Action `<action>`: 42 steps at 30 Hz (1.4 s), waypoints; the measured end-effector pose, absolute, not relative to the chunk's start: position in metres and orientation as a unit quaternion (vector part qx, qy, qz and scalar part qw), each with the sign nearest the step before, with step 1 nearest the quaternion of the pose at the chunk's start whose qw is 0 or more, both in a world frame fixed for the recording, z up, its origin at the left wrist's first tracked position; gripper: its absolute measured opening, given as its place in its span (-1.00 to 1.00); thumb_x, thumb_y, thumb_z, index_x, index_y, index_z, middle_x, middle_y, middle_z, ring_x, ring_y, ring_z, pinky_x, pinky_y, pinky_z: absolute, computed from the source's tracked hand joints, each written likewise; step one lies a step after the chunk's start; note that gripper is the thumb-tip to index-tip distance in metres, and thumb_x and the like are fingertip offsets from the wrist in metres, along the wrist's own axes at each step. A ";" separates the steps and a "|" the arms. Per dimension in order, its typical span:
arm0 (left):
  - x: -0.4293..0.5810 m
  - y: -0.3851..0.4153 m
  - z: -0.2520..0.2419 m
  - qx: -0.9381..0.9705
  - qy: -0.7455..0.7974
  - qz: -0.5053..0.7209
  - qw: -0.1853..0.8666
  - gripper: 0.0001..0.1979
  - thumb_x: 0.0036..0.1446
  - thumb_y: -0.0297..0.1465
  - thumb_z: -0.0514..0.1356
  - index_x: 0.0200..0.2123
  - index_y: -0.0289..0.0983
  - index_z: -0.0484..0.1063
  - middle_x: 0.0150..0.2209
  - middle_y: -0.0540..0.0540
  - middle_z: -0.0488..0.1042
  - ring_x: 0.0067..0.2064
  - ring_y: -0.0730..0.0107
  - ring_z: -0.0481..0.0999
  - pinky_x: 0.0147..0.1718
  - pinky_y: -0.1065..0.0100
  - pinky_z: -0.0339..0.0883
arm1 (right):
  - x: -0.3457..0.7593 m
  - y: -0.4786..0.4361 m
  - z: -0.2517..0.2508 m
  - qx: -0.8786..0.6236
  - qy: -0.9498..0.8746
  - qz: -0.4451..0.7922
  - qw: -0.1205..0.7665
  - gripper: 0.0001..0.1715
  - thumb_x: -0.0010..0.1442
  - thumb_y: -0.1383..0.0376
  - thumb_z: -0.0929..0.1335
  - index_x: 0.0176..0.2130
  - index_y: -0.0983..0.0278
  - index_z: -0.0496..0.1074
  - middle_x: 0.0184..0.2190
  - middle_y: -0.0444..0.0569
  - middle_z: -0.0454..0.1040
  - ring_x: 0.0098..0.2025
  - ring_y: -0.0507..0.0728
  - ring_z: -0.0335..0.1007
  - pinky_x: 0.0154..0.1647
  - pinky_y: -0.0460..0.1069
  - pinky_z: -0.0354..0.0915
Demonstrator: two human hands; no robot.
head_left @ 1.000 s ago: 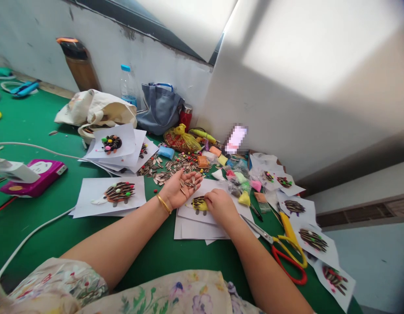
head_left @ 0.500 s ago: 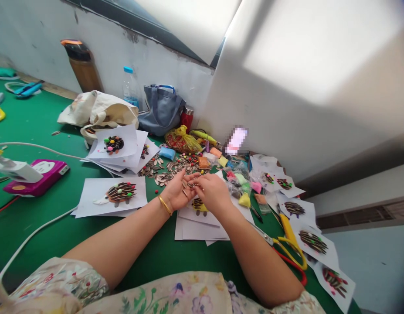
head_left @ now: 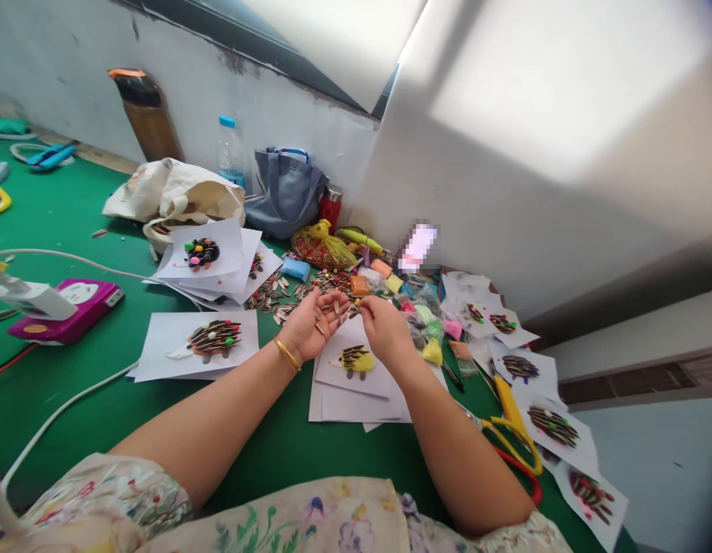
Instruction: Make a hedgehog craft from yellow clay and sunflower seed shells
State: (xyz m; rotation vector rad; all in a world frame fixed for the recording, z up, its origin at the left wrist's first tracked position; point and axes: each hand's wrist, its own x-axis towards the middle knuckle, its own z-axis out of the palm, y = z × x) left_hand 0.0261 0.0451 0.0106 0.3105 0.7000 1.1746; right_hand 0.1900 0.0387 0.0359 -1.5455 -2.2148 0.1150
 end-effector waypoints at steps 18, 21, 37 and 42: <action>0.021 0.050 0.000 0.614 0.477 0.544 0.315 -0.81 0.18 -0.32 0.14 -0.28 -0.21 0.55 -0.06 -0.17 0.51 0.12 0.13 0.37 0.24 0.11 0.09 | 0.240 -0.013 -0.008 -0.555 -0.720 0.278 0.310 -0.77 0.19 0.29 0.28 -0.16 0.20 0.46 -0.31 -0.07 0.55 -0.30 0.12 0.45 -0.25 0.00 0.32; 0.022 0.048 0.002 0.578 0.473 0.557 0.364 -0.87 0.13 -0.34 0.19 -0.36 -0.20 0.55 -0.09 -0.15 0.51 0.12 0.12 0.35 0.26 0.15 0.04 | 0.239 -0.015 -0.009 -0.537 -0.742 0.234 0.325 -0.84 0.18 0.29 0.30 -0.27 0.22 0.49 -0.27 -0.03 0.53 -0.23 0.14 0.43 -0.20 0.02 0.32; 0.012 0.060 -0.006 0.557 0.521 0.571 0.306 -0.74 0.24 -0.29 0.06 -0.23 -0.22 0.54 -0.07 -0.12 0.48 0.04 0.19 0.39 0.15 0.23 0.15 | 0.227 -0.014 -0.018 -0.549 -0.778 0.115 0.283 -0.86 0.11 0.43 0.33 -0.35 0.23 0.48 -0.38 -0.07 0.45 -0.24 0.14 0.35 -0.16 0.01 0.24; 0.009 0.062 -0.007 0.545 0.523 0.579 0.309 -0.73 0.24 -0.27 0.07 -0.23 -0.22 0.55 -0.07 -0.12 0.48 0.05 0.18 0.39 0.15 0.24 0.14 | 0.224 -0.014 -0.017 -0.551 -0.796 0.069 0.240 -0.86 0.15 0.42 0.34 -0.35 0.23 0.50 -0.36 -0.03 0.47 -0.23 0.16 0.35 -0.16 0.02 0.22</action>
